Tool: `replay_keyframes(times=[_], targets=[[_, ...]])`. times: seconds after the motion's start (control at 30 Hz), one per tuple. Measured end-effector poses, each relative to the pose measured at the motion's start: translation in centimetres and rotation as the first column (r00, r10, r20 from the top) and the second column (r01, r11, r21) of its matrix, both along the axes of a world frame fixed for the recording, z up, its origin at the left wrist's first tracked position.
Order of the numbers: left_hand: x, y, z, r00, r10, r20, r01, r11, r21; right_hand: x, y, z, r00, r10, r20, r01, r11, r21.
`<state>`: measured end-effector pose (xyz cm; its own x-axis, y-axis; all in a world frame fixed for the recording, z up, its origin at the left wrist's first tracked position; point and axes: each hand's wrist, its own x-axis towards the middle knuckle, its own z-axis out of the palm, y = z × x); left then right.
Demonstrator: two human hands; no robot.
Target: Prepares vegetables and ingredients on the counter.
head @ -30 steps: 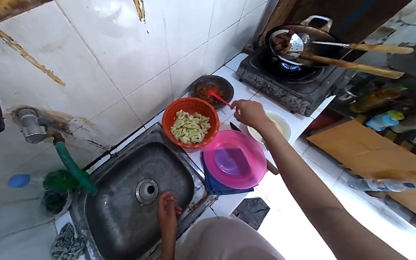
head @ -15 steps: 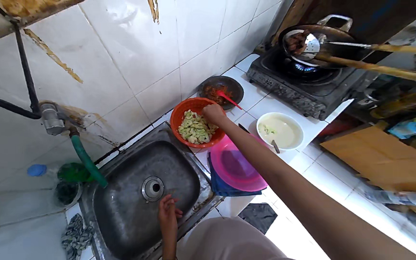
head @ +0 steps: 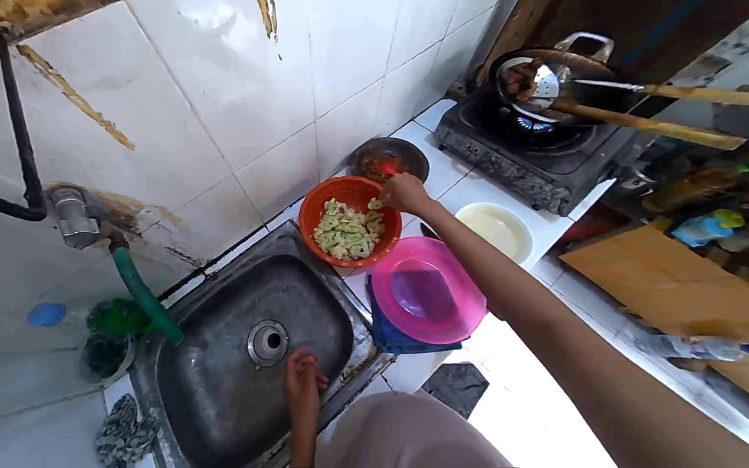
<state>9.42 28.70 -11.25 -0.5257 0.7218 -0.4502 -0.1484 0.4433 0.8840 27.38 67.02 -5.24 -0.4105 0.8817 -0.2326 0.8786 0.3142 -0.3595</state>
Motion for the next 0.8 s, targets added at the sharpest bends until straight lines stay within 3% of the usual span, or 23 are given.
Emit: replay_keyframes(times=[0.1,0.2,0.33,0.43,0.63,0.7,0.8], targets=[[0.3,0.1,0.0,1.0,-0.008,0.006,0.008,1.0,0.007,0.6,-0.2,-1.1,0.978,0.008,-0.206,0.001,0.999,0.04],[0.4,0.2,-0.1,1.0,-0.019,0.008,0.019,1.0,0.013,0.3,-0.8,-0.5,0.993,-0.06,-0.098,0.061,0.998,0.01],[0.7,0.1,-0.1,1.0,-0.03,0.007,0.03,0.999,0.023,0.8,-1.0,-0.8,0.948,-0.115,-0.296,0.111,0.993,-0.032],[0.7,0.0,-0.1,0.999,-0.042,0.0,0.042,0.999,0.027,1.2,-1.7,-0.4,0.974,-0.129,-0.184,0.131,0.991,0.002],[0.4,-0.2,0.2,1.0,-0.027,0.01,0.027,1.0,0.011,6.2,-3.3,0.1,0.884,-0.155,-0.441,0.218,0.971,0.096],[0.3,-0.2,0.1,1.0,-0.017,0.015,0.016,1.0,0.01,8.9,-4.2,1.2,0.905,-0.214,-0.367,0.276,0.953,0.123],[0.2,0.0,0.1,1.0,-0.013,0.015,0.013,1.0,0.004,11.6,-5.5,4.0,0.901,-0.433,-0.034,0.434,0.9,0.042]])
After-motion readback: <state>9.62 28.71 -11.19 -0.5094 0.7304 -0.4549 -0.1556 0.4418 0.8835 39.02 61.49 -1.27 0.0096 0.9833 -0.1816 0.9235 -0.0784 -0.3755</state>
